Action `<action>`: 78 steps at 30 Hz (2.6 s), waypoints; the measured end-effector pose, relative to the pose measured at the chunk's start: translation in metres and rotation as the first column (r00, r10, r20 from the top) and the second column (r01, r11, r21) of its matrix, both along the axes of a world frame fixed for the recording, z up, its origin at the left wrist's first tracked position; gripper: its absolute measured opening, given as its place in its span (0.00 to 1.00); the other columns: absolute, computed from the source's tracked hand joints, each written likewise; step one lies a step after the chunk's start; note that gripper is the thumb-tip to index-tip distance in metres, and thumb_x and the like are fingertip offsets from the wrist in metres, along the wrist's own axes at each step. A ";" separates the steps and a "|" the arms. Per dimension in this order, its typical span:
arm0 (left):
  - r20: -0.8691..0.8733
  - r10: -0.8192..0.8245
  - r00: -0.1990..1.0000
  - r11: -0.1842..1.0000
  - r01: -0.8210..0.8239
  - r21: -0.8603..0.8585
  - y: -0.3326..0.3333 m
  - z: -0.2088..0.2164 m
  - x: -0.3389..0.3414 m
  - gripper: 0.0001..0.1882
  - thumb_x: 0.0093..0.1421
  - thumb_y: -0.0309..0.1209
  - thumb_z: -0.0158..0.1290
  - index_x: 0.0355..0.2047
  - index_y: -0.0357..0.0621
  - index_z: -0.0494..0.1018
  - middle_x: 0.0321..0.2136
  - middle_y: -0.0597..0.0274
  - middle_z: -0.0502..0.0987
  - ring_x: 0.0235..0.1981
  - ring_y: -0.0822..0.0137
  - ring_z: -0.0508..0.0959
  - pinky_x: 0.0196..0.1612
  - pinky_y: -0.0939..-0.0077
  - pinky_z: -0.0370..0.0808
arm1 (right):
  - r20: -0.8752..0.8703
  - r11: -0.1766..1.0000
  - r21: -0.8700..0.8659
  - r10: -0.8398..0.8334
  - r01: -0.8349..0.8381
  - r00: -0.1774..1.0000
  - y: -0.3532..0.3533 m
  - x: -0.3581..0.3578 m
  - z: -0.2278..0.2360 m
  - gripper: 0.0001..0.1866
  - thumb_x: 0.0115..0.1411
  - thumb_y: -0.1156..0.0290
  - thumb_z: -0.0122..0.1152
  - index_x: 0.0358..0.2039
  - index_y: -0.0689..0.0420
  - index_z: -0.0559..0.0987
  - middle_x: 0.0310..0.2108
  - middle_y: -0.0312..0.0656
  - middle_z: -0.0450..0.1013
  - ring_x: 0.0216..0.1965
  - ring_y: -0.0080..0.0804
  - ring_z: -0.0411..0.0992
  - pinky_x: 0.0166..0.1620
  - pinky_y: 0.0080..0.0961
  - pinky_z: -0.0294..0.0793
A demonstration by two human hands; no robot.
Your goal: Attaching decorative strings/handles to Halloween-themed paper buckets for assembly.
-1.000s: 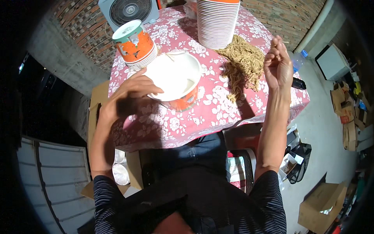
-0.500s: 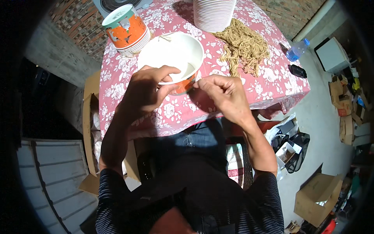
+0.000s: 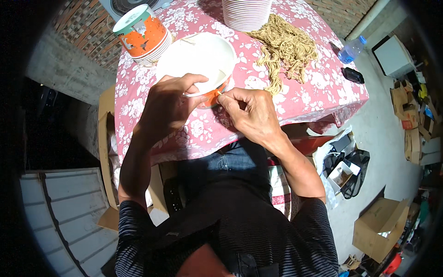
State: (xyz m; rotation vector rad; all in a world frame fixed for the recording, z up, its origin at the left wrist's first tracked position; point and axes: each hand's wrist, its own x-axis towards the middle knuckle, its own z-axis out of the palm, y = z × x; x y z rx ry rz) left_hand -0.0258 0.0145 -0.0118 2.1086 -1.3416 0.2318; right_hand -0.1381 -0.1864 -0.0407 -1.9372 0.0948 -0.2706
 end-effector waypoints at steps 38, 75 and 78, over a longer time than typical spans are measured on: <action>0.000 -0.266 0.964 0.938 0.259 0.229 -0.030 0.015 0.037 0.07 0.64 0.29 0.58 0.35 0.36 0.79 0.27 0.46 0.81 0.31 0.45 0.82 0.36 0.55 0.77 | 0.048 0.979 -0.197 0.062 -0.051 0.997 -0.004 0.014 0.012 0.09 0.66 0.70 0.65 0.35 0.62 0.87 0.19 0.49 0.78 0.19 0.32 0.77 0.26 0.33 0.74; -0.388 0.083 0.918 0.926 -0.215 -0.309 -0.027 0.003 -0.001 0.06 0.65 0.29 0.58 0.36 0.38 0.78 0.29 0.52 0.82 0.31 0.57 0.83 0.37 0.66 0.78 | 0.291 0.996 0.092 -0.033 0.006 0.956 0.019 0.031 -0.008 0.09 0.67 0.75 0.64 0.44 0.67 0.81 0.23 0.34 0.74 0.25 0.16 0.68 0.29 0.20 0.68; -0.620 -0.130 0.774 0.855 -0.229 -0.465 -0.025 0.004 0.003 0.07 0.69 0.29 0.54 0.37 0.38 0.77 0.27 0.59 0.81 0.31 0.69 0.80 0.37 0.70 0.76 | 0.294 0.977 0.192 0.035 -0.095 0.955 0.014 0.031 -0.021 0.17 0.69 0.76 0.61 0.56 0.65 0.71 0.25 0.33 0.72 0.27 0.17 0.68 0.30 0.20 0.68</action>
